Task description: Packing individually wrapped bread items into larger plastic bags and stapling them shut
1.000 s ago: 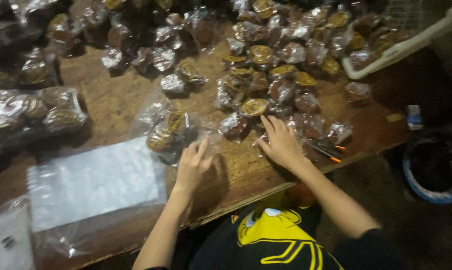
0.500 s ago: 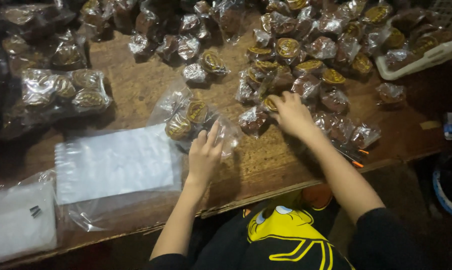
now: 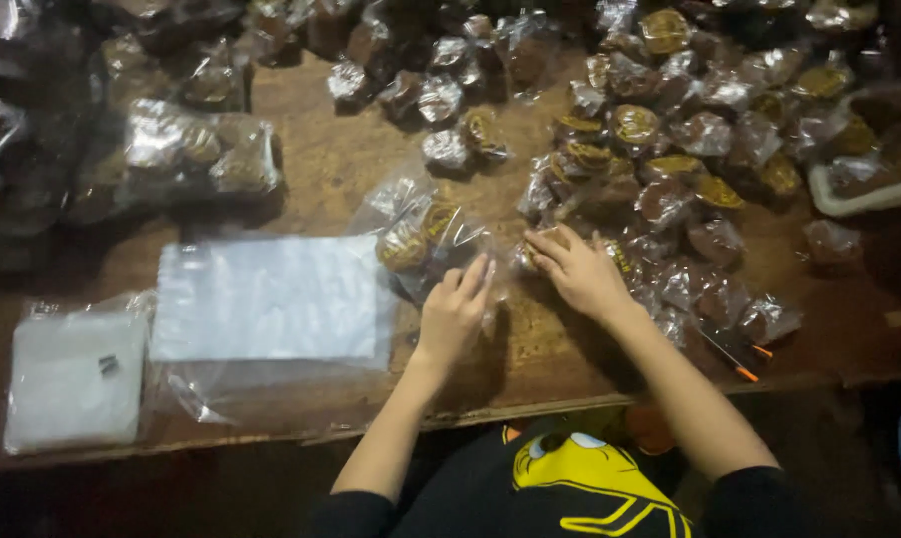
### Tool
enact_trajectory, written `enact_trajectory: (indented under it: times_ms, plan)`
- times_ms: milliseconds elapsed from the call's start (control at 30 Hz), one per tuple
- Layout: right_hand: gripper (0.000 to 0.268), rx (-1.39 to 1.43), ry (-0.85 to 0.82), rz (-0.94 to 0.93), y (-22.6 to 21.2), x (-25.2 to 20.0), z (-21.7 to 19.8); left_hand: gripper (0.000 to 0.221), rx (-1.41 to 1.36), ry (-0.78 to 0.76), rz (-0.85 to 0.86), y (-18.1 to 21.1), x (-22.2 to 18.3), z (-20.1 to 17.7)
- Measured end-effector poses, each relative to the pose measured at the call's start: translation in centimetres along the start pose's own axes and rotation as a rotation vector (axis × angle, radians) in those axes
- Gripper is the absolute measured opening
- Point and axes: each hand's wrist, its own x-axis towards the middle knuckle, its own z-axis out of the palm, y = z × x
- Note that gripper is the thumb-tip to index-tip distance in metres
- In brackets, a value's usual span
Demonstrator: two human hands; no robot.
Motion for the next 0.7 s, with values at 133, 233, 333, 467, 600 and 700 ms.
enact_trajectory:
  times_ms: [133,233,333,467,600,700]
  plan:
    - [0.060,0.106,-0.123,0.033,-2.3,-0.2,-2.0,0.039,0.005,-0.030,-0.040,0.3,-0.3,-0.4]
    - [0.092,0.043,-0.167,0.016,-2.6,-0.2,-1.6,0.039,-0.010,-0.021,-0.051,0.0,-0.3,-0.8]
    - [0.088,-0.126,-0.016,-0.056,-1.0,-2.1,1.2,0.040,-0.040,-0.002,-0.042,-0.2,-0.3,-0.9]
    - [0.060,-0.224,0.235,-0.122,0.8,-5.3,6.6,0.038,-0.081,-0.007,-0.034,-0.4,-0.7,-0.9]
    - [0.067,0.007,0.009,-0.004,-0.1,-5.8,2.9,0.039,-0.058,-0.019,0.007,-0.1,-0.9,-1.3]
    - [0.085,1.233,-0.320,0.248,-4.3,-5.7,-1.2,0.049,-0.062,-0.087,-0.012,-0.2,-1.2,-1.4]
